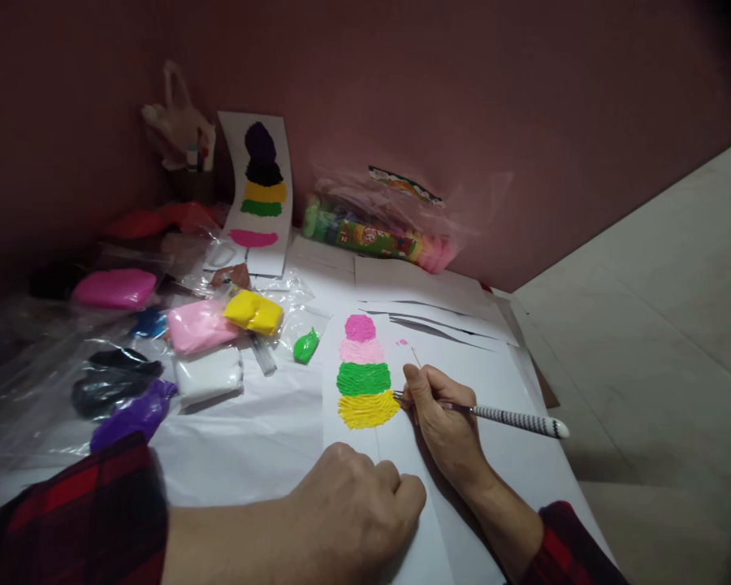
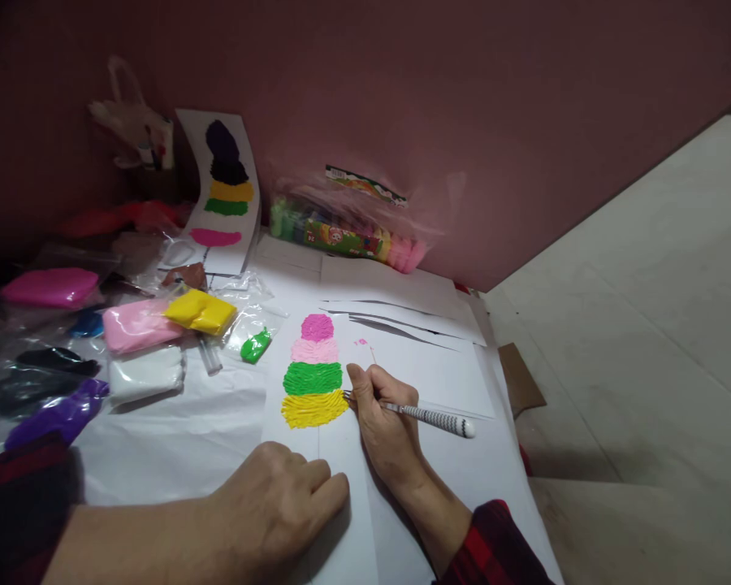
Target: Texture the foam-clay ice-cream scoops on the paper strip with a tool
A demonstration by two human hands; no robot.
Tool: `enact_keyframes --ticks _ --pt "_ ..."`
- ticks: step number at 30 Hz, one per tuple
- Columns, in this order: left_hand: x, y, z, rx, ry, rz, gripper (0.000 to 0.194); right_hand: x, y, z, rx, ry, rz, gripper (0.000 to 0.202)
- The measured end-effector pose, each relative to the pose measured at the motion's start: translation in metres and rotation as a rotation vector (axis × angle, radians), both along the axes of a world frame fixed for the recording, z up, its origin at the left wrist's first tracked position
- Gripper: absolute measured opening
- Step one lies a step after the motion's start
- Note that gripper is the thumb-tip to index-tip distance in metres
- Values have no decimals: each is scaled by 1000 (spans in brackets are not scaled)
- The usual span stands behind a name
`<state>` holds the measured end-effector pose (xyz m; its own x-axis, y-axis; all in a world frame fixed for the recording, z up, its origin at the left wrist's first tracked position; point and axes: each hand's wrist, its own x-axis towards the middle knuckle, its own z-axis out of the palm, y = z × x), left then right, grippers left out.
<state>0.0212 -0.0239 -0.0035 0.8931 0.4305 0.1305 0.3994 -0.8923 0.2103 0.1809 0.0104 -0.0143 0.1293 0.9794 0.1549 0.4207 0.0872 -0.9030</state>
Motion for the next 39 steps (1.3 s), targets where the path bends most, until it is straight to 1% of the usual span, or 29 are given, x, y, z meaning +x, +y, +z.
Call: enact_keyframes --ticks 5,11,17,22,25,29,34,39 --pt "0 0 -2 24 -25 10 13 0 -1 -2 6 10 -7 46" --pt "-1 1 -3 13 -21 -1 12 -1 -1 2 6 20 -9 48" --pt "0 0 -5 18 -25 7 13 -1 -1 2 -13 33 1 48" --pt "0 -1 -6 41 -54 19 14 -4 -2 8 5 -10 0 51" --pt "0 0 -6 36 -64 17 14 -5 -2 10 7 -22 -25 54" --pt "-1 -1 -6 39 -69 19 15 -5 -2 10 8 -42 -49 54" --pt "-1 -2 -6 17 -43 12 15 -5 -1 11 2 -47 -33 53" --pt "-1 -1 -8 28 -76 14 13 -5 -1 10 -12 -23 -25 52"
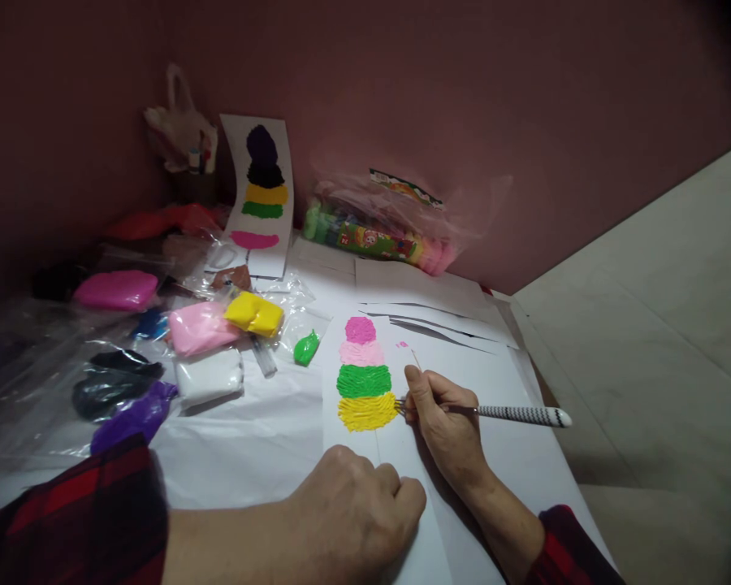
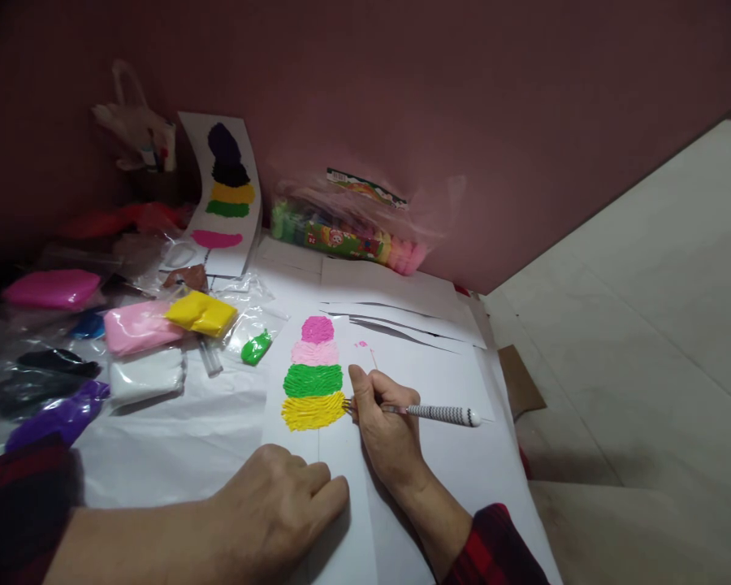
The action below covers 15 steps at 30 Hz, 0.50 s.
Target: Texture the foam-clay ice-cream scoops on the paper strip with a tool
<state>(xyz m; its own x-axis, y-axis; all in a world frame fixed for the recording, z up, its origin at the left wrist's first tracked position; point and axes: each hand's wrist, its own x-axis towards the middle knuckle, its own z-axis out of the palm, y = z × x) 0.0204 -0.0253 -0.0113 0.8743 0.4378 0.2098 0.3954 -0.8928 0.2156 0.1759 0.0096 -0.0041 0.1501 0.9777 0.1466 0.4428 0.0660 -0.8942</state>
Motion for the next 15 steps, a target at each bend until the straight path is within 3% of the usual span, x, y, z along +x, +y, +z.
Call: enact_keyframes --ticks 15 --pt "0 0 3 25 -25 10 13 -5 0 1 26 -65 -46 54"
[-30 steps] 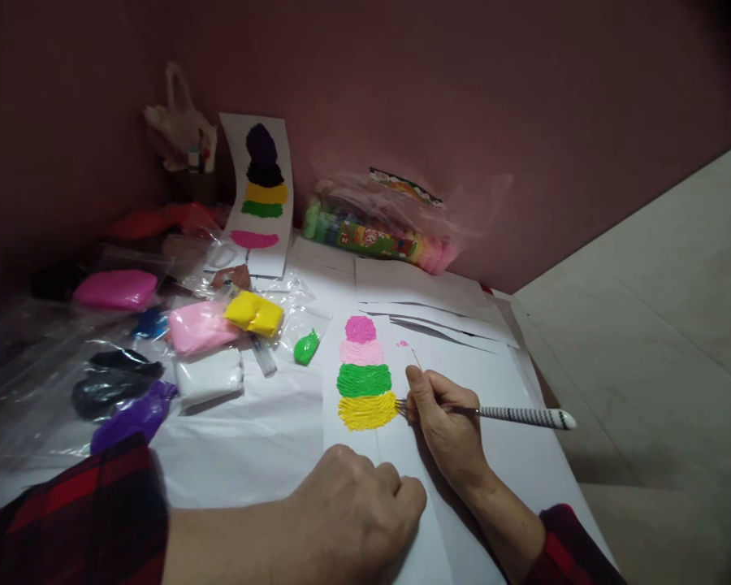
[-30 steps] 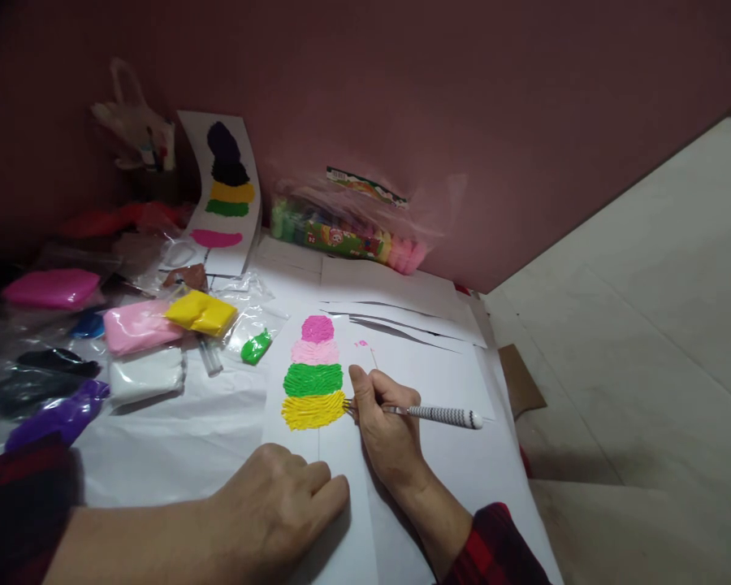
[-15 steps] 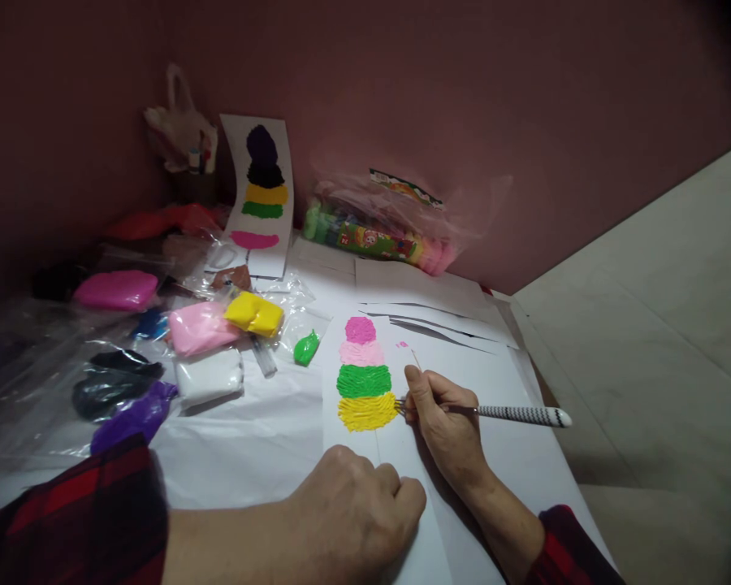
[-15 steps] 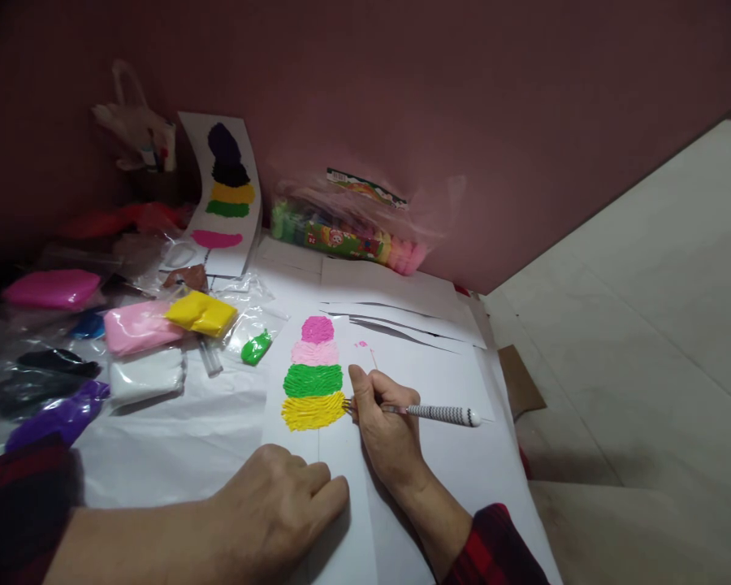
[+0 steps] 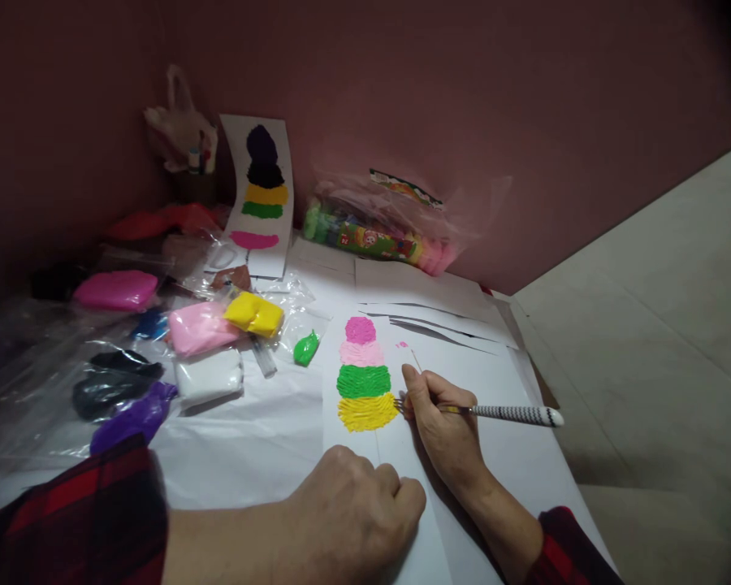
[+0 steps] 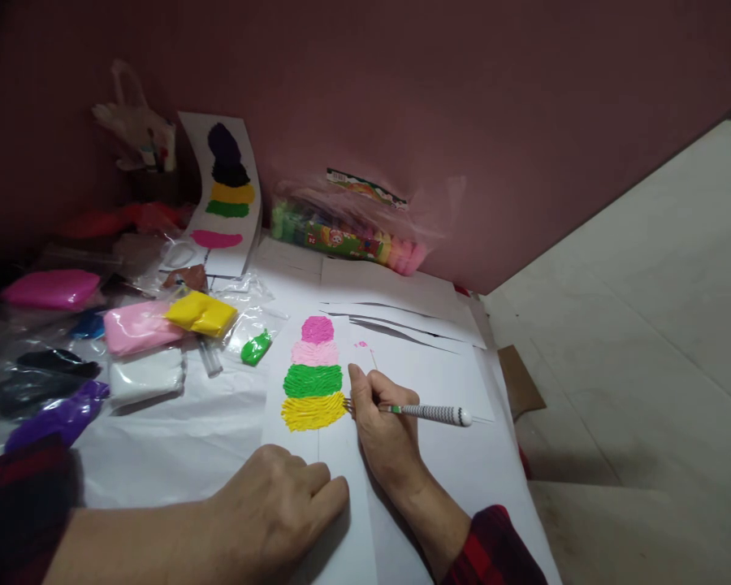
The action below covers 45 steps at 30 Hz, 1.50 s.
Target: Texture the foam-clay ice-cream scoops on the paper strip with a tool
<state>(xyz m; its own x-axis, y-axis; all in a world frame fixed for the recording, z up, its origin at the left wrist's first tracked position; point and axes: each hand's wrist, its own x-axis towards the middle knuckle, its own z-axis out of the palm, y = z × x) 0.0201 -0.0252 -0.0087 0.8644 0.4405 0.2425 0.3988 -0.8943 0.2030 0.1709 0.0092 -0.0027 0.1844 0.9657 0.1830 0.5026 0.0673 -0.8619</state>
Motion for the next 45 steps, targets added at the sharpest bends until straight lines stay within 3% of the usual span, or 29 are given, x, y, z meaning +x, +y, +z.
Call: enact_keyframes --ticks 12,29,45 --pt "0 -1 -4 23 -25 10 15 2 0 1 18 49 13 53" --pt "1 2 6 -77 120 -18 10 5 0 -4 -6 37 32 53" --pt "1 2 6 -79 111 -26 10 6 0 -5 -5 47 55 52"
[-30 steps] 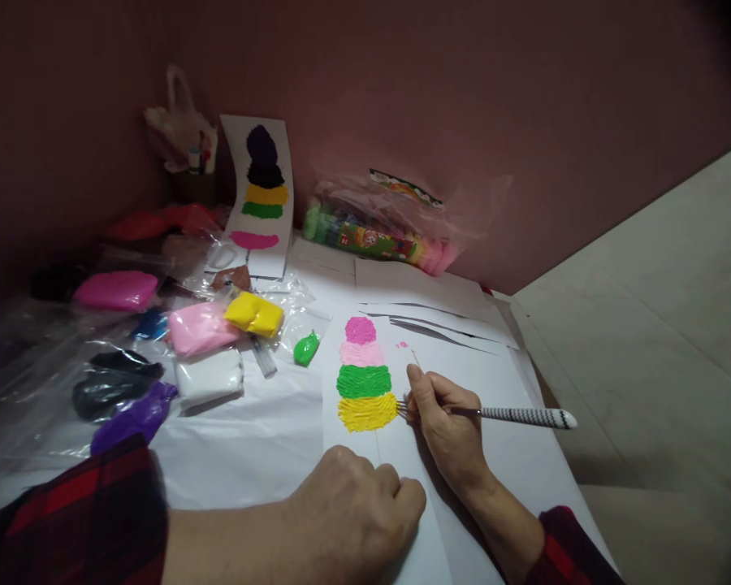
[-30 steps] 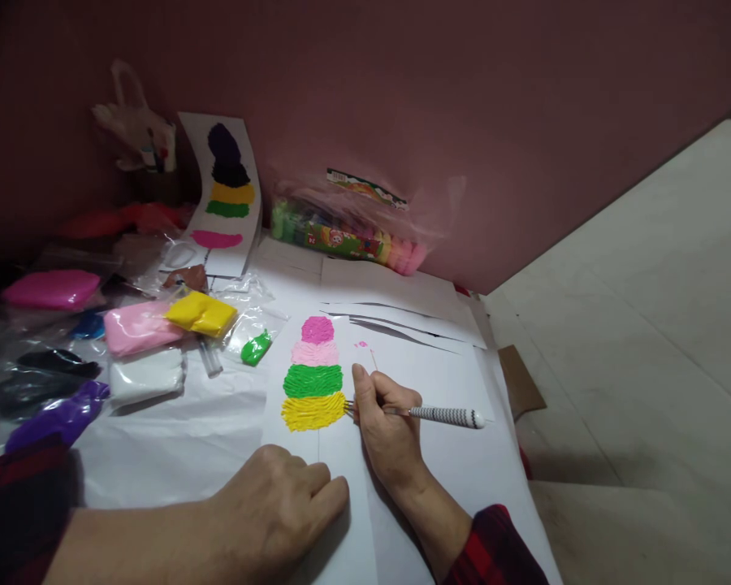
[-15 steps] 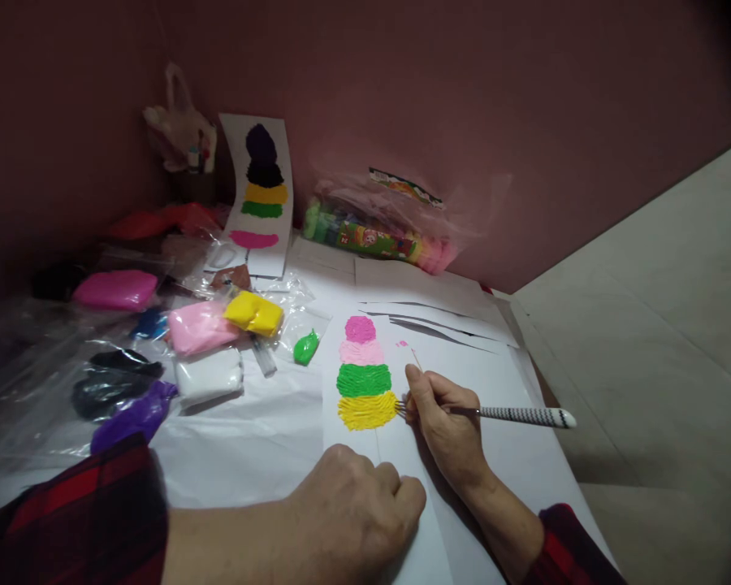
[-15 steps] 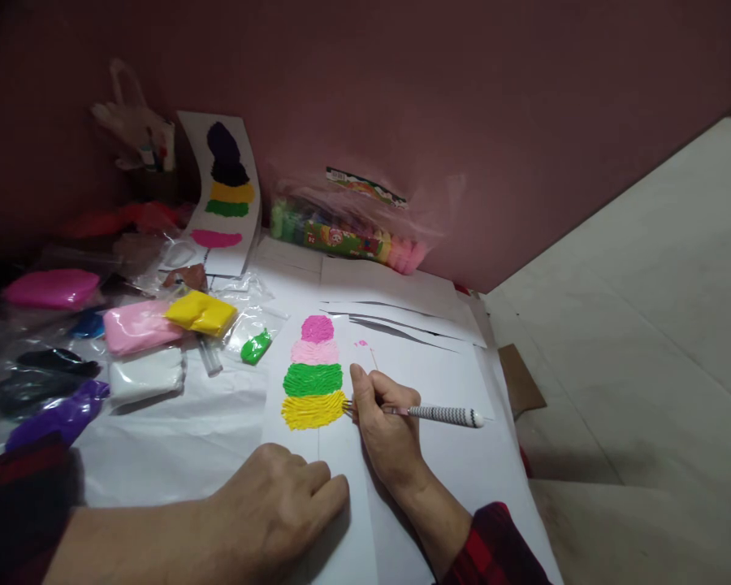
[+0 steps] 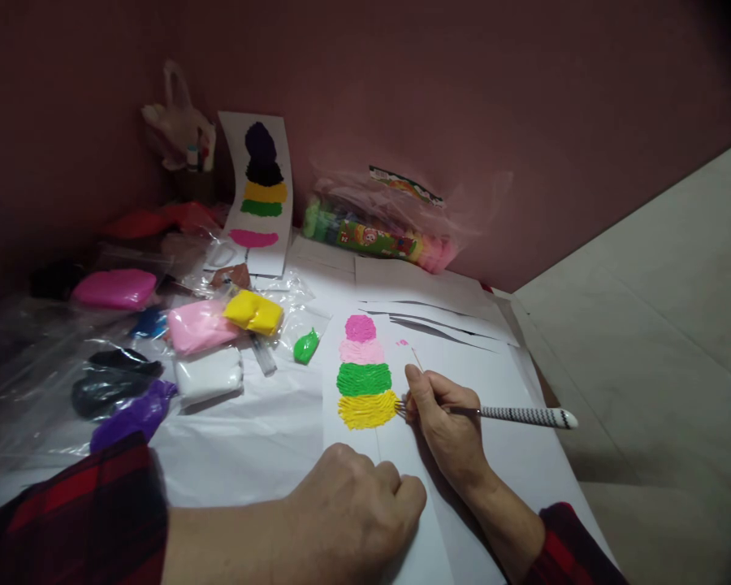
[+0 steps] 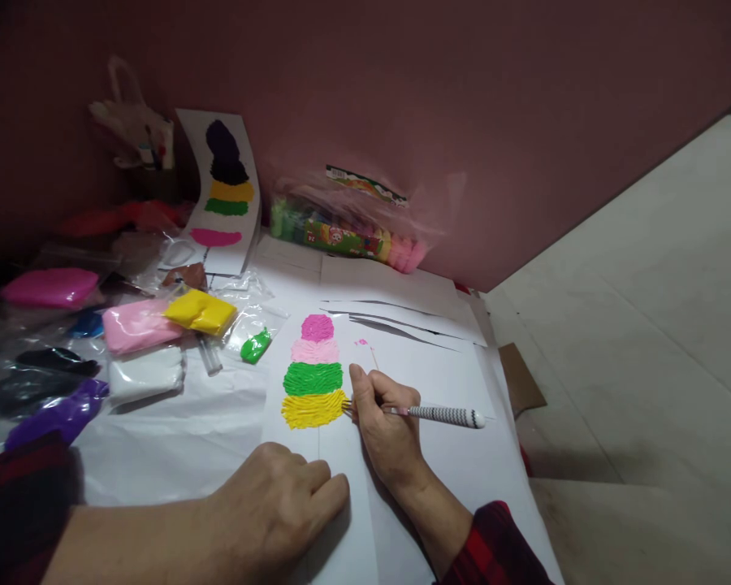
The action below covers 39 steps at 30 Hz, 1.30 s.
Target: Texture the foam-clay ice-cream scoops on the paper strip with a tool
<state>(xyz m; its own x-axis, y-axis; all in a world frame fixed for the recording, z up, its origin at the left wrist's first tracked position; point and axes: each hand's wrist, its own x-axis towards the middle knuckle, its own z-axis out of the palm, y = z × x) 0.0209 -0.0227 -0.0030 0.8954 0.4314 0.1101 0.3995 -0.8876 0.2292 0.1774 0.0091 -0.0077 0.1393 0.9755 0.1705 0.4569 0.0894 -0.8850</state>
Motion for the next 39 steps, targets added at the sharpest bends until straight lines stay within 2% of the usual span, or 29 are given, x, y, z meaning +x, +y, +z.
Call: enact_keyframes --ticks 17,26,39 --pt "0 -2 0 12 -7 7 12 0 -2 2 -2 28 -25 53" --pt "0 -1 -7 62 -78 12 12 -1 -1 2 -11 45 -42 53" --pt "0 -2 -4 41 -50 4 12 -1 -3 2 -15 23 -16 53"
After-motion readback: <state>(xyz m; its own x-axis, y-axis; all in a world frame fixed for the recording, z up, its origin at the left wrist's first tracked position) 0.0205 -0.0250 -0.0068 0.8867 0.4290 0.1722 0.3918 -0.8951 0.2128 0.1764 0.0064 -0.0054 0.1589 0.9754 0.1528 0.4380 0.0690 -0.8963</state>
